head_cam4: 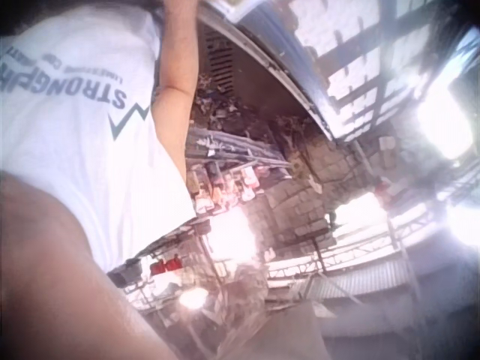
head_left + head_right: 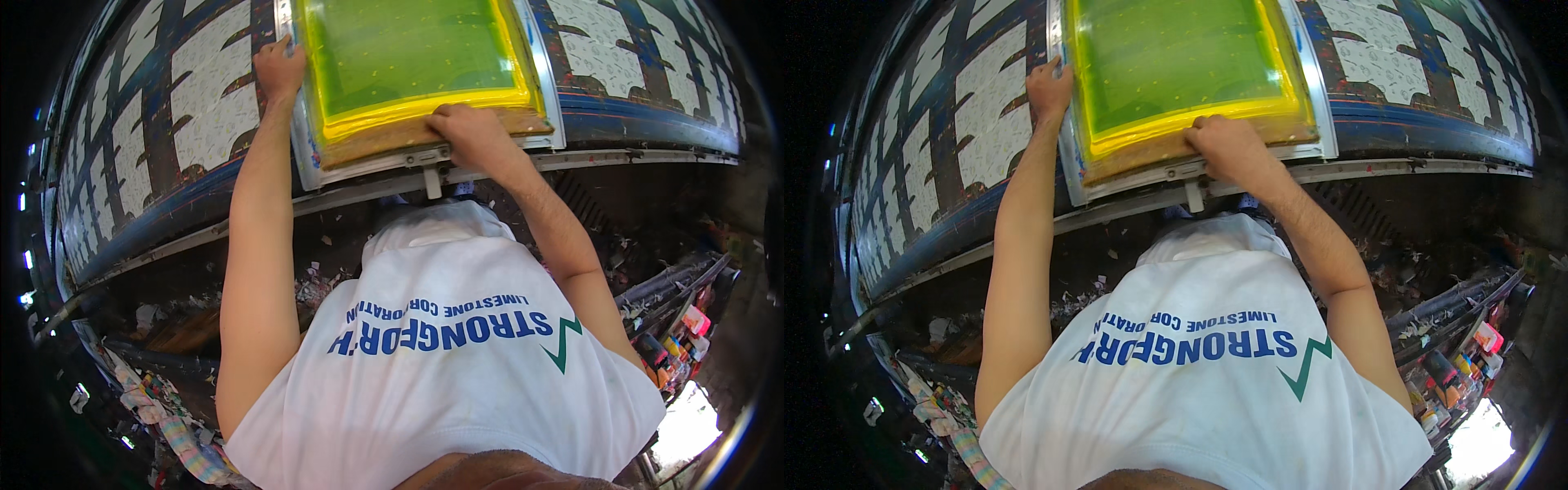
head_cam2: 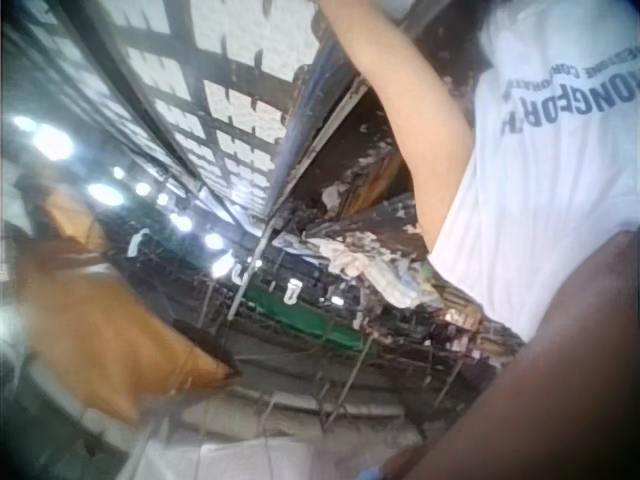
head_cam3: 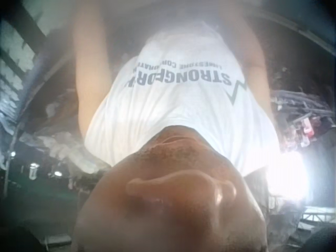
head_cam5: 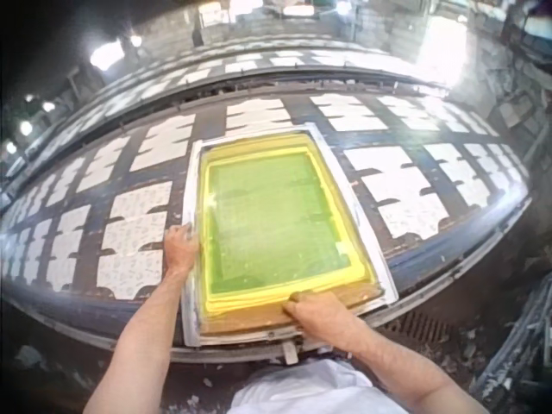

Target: The person positions a screen printing frame on a workbench, pours yellow ink onto the screen, and uses a squeegee to pull the ink across the mesh repeatedly. The person handles the frame, ink container, and squeegee throughout the clip.

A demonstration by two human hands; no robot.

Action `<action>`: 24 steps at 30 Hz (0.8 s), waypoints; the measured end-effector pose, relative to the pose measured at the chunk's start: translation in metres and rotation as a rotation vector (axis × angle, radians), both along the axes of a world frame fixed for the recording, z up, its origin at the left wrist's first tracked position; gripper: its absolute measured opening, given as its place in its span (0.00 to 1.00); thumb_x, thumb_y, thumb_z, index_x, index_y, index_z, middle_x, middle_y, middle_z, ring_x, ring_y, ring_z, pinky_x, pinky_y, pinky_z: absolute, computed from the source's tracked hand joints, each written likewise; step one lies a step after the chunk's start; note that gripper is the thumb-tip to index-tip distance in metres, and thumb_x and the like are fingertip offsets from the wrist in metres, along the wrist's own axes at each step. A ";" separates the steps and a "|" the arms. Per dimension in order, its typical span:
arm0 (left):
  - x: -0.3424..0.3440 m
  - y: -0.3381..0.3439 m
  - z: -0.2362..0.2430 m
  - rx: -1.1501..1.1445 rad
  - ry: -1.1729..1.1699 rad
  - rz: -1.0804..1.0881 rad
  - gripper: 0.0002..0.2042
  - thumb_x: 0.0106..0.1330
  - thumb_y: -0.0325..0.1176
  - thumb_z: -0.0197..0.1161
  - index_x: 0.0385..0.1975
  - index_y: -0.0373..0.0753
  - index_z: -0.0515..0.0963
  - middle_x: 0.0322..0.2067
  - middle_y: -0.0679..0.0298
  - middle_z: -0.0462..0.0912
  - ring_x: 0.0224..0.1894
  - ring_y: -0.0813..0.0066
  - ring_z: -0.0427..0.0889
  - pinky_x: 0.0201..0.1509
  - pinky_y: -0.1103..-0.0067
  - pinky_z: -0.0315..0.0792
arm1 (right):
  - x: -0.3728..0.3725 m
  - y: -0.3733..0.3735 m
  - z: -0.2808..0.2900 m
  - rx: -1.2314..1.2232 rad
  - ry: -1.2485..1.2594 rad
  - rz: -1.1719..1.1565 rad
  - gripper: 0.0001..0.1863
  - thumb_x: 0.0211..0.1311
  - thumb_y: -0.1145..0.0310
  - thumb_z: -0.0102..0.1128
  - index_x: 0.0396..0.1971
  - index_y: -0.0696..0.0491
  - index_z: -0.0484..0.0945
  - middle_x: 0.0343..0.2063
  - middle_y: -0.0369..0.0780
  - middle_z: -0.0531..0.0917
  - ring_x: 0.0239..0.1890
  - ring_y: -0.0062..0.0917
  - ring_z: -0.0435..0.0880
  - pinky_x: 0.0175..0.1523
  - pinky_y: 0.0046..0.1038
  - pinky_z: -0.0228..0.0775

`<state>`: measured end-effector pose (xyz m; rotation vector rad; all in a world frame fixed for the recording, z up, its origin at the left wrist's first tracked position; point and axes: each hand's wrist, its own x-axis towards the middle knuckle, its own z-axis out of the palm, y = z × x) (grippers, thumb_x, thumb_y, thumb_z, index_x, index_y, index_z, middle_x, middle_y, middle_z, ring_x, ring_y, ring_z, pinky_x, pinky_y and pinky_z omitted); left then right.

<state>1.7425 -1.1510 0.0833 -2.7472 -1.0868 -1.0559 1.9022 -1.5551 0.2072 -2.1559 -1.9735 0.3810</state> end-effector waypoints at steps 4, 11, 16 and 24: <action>-0.001 -0.003 0.005 -0.011 0.080 0.030 0.18 0.62 0.42 0.70 0.49 0.44 0.91 0.43 0.53 0.89 0.48 0.54 0.84 0.58 0.62 0.75 | 0.001 -0.022 0.002 0.046 0.042 0.110 0.25 0.52 0.73 0.68 0.55 0.55 0.83 0.48 0.44 0.86 0.52 0.42 0.87 0.55 0.41 0.81; 0.000 -0.012 0.019 -0.076 0.110 0.043 0.18 0.64 0.41 0.70 0.53 0.45 0.90 0.44 0.54 0.89 0.49 0.53 0.84 0.59 0.62 0.77 | 0.065 -0.065 0.010 0.143 0.341 -0.102 0.18 0.62 0.67 0.68 0.52 0.54 0.85 0.42 0.46 0.88 0.47 0.46 0.87 0.51 0.47 0.79; 0.000 -0.018 0.025 -0.171 0.119 0.082 0.19 0.67 0.41 0.69 0.56 0.44 0.88 0.48 0.54 0.87 0.54 0.53 0.84 0.62 0.63 0.77 | 0.169 -0.078 -0.021 0.329 0.207 -0.610 0.20 0.67 0.62 0.70 0.53 0.57 0.85 0.44 0.47 0.88 0.47 0.39 0.89 0.52 0.39 0.81; 0.000 -0.021 0.028 -0.157 0.090 0.047 0.19 0.66 0.38 0.72 0.55 0.42 0.88 0.48 0.54 0.87 0.54 0.53 0.84 0.61 0.64 0.77 | 0.195 -0.053 -0.060 0.267 0.119 -0.780 0.32 0.60 0.53 0.76 0.57 0.60 0.82 0.47 0.51 0.85 0.50 0.46 0.86 0.56 0.43 0.79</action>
